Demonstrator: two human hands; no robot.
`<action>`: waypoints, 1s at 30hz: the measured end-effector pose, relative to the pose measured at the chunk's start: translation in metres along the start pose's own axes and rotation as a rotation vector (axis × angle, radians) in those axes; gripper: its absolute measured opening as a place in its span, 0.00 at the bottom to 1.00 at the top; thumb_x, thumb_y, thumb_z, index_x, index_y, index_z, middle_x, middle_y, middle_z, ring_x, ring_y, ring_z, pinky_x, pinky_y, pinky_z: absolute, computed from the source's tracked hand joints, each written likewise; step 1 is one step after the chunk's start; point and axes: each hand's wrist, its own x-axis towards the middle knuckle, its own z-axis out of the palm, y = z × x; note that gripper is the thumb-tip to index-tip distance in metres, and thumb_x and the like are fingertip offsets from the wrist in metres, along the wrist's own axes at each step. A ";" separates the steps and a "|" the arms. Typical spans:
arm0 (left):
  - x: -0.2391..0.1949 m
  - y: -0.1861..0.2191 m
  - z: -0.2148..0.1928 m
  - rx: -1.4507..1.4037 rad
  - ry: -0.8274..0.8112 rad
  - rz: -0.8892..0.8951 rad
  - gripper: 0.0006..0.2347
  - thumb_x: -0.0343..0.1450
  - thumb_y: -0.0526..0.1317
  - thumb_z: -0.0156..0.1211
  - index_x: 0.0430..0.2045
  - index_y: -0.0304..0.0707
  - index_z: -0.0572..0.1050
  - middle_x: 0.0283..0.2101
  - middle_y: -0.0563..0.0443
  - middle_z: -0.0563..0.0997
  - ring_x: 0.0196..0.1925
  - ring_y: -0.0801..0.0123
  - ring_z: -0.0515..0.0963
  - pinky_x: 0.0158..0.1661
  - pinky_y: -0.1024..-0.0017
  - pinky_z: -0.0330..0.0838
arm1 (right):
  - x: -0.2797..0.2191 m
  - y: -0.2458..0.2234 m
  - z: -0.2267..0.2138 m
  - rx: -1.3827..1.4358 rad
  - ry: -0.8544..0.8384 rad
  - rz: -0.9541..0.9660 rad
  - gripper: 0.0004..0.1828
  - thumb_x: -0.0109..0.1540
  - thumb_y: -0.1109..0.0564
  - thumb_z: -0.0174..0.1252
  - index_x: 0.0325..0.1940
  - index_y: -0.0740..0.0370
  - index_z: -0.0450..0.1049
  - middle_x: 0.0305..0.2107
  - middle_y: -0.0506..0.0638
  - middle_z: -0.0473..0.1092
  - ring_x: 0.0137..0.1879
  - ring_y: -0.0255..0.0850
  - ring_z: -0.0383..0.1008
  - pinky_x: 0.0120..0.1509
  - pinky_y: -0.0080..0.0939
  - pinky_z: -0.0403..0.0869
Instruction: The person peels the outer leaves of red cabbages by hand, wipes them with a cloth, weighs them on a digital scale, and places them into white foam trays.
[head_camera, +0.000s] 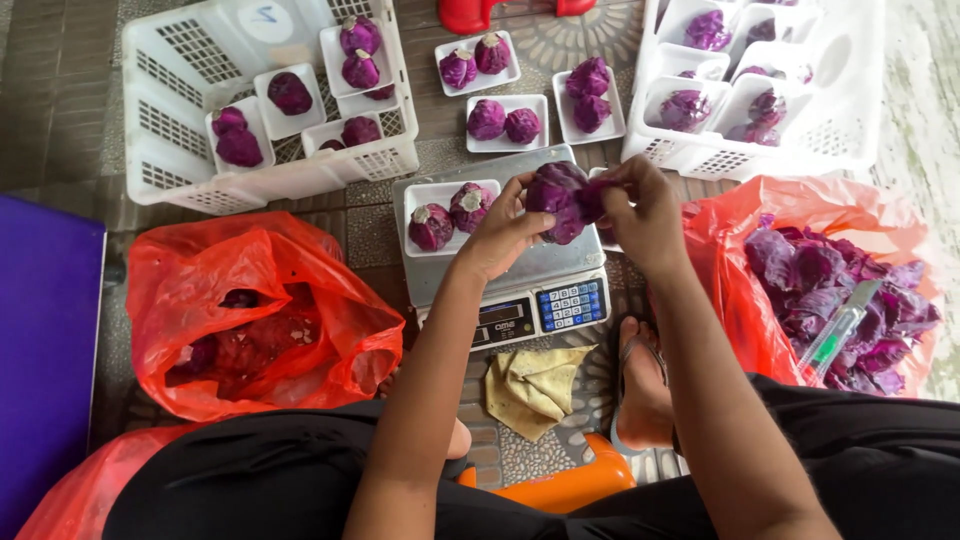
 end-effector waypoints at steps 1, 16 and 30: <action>-0.002 0.004 0.014 -0.002 -0.004 -0.004 0.31 0.61 0.37 0.77 0.58 0.45 0.67 0.46 0.51 0.69 0.45 0.65 0.78 0.42 0.66 0.83 | 0.002 0.005 -0.003 -0.003 0.005 0.003 0.06 0.63 0.64 0.50 0.44 0.68 0.68 0.40 0.64 0.74 0.35 0.49 0.79 0.37 0.43 0.81; 0.002 0.011 0.045 0.222 0.142 -0.233 0.30 0.57 0.45 0.80 0.50 0.41 0.68 0.41 0.43 0.73 0.40 0.59 0.78 0.37 0.59 0.76 | 0.016 0.042 -0.036 0.095 0.030 -0.083 0.11 0.68 0.63 0.51 0.51 0.64 0.77 0.23 0.55 0.69 0.26 0.38 0.71 0.25 0.36 0.73; -0.005 0.034 0.052 0.493 -0.099 -0.181 0.37 0.53 0.39 0.82 0.58 0.41 0.68 0.55 0.30 0.74 0.59 0.35 0.75 0.56 0.48 0.71 | 0.013 0.047 -0.033 -0.096 -0.019 -0.252 0.03 0.66 0.61 0.65 0.41 0.61 0.83 0.29 0.53 0.73 0.39 0.42 0.75 0.48 0.43 0.74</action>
